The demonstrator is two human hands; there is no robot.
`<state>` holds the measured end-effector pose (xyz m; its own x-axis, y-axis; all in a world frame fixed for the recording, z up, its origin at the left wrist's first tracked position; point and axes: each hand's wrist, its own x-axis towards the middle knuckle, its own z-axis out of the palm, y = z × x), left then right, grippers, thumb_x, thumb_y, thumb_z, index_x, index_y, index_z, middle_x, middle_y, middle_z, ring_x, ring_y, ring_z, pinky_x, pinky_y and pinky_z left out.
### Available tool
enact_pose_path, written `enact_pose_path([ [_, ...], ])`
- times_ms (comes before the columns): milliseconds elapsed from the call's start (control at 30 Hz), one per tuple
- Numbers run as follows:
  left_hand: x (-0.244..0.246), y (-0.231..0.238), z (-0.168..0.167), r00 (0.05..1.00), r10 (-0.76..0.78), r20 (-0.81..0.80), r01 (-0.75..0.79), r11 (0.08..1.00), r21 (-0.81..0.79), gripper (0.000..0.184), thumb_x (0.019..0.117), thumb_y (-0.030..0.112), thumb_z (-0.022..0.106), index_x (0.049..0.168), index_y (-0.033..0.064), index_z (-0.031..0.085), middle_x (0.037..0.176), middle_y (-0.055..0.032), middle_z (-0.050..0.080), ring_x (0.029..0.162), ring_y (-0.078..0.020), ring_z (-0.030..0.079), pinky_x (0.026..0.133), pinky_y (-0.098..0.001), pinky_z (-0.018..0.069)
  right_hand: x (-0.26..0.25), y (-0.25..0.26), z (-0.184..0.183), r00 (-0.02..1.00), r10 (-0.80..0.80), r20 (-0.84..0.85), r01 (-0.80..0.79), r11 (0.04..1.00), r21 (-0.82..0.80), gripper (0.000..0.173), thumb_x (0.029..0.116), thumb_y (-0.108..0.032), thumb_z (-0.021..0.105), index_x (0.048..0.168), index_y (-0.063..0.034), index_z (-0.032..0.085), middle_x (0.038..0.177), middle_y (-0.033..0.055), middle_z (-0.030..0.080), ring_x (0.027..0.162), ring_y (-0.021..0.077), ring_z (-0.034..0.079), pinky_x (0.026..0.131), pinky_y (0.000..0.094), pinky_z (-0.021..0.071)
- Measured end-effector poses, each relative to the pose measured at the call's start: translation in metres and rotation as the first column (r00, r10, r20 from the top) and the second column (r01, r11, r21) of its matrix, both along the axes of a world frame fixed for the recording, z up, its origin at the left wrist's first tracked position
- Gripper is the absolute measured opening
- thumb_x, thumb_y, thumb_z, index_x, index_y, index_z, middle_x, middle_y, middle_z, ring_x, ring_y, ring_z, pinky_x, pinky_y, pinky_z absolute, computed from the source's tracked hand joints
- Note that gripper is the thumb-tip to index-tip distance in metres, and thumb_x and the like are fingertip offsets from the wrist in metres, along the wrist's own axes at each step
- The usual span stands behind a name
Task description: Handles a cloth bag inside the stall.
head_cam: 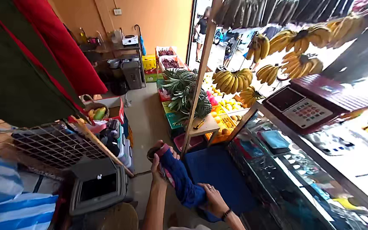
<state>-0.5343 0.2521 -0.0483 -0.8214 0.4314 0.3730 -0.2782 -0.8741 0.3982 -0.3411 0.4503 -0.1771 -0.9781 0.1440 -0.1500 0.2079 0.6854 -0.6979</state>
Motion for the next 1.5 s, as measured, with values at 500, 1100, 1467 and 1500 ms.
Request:
enact_pose_path([
  [500,-0.187,-0.001,0.030,0.831,0.045,-0.554,-0.457,0.623,-0.635,0.075,0.1072,0.052,0.038,0.152,-0.0082,0.037,0.160,-0.0185,0.039,0.148,-0.0213,0.037,0.123,-0.0398,0.0318,-0.342,-0.035,0.126,0.671,-0.161,-0.724,-0.151,0.926,-0.346,0.058,0.0990,-0.029,0.063,0.140,0.0106,0.051,0.137,0.0209,0.062,0.126,0.0150,0.061,0.109,0.0323,0.0486],
  [1100,-0.412,-0.031,0.098,0.764,-0.155,-0.626,-0.642,-0.276,-0.716,0.046,0.0918,0.019,0.075,0.133,0.0049,0.061,0.114,-0.0176,0.072,0.104,-0.0322,0.070,0.092,-0.0555,0.0566,-0.581,0.032,0.153,0.841,-0.145,-0.522,0.044,0.979,-0.201,0.030,0.1088,-0.021,0.047,0.123,-0.0042,0.067,0.100,0.0125,0.074,0.092,0.0227,0.072,0.086,0.0483,0.0592],
  [1467,-0.519,-0.108,0.016,0.769,-0.132,-0.625,-0.596,0.204,-0.777,0.022,0.0942,0.010,0.065,0.112,-0.0017,0.071,0.099,0.0003,0.075,0.090,0.0034,0.069,0.085,-0.0190,0.0578,-0.602,0.047,0.153,0.879,0.125,-0.459,-0.139,0.990,0.004,0.033,0.1015,-0.031,0.063,0.125,-0.0090,0.070,0.100,0.0091,0.076,0.087,0.0239,0.073,0.081,0.0528,0.0584],
  [1500,-0.522,-0.104,0.030,0.764,-0.084,-0.639,-0.613,0.214,-0.761,0.022,0.0946,0.010,0.063,0.112,-0.0029,0.069,0.099,0.0014,0.074,0.090,0.0058,0.067,0.084,-0.0176,0.0568,-0.595,0.049,0.171,0.885,0.128,-0.448,-0.127,0.991,0.032,0.049,0.0937,-0.035,0.074,0.136,-0.0125,0.063,0.116,0.0061,0.075,0.101,0.0227,0.073,0.088,0.0537,0.0587],
])
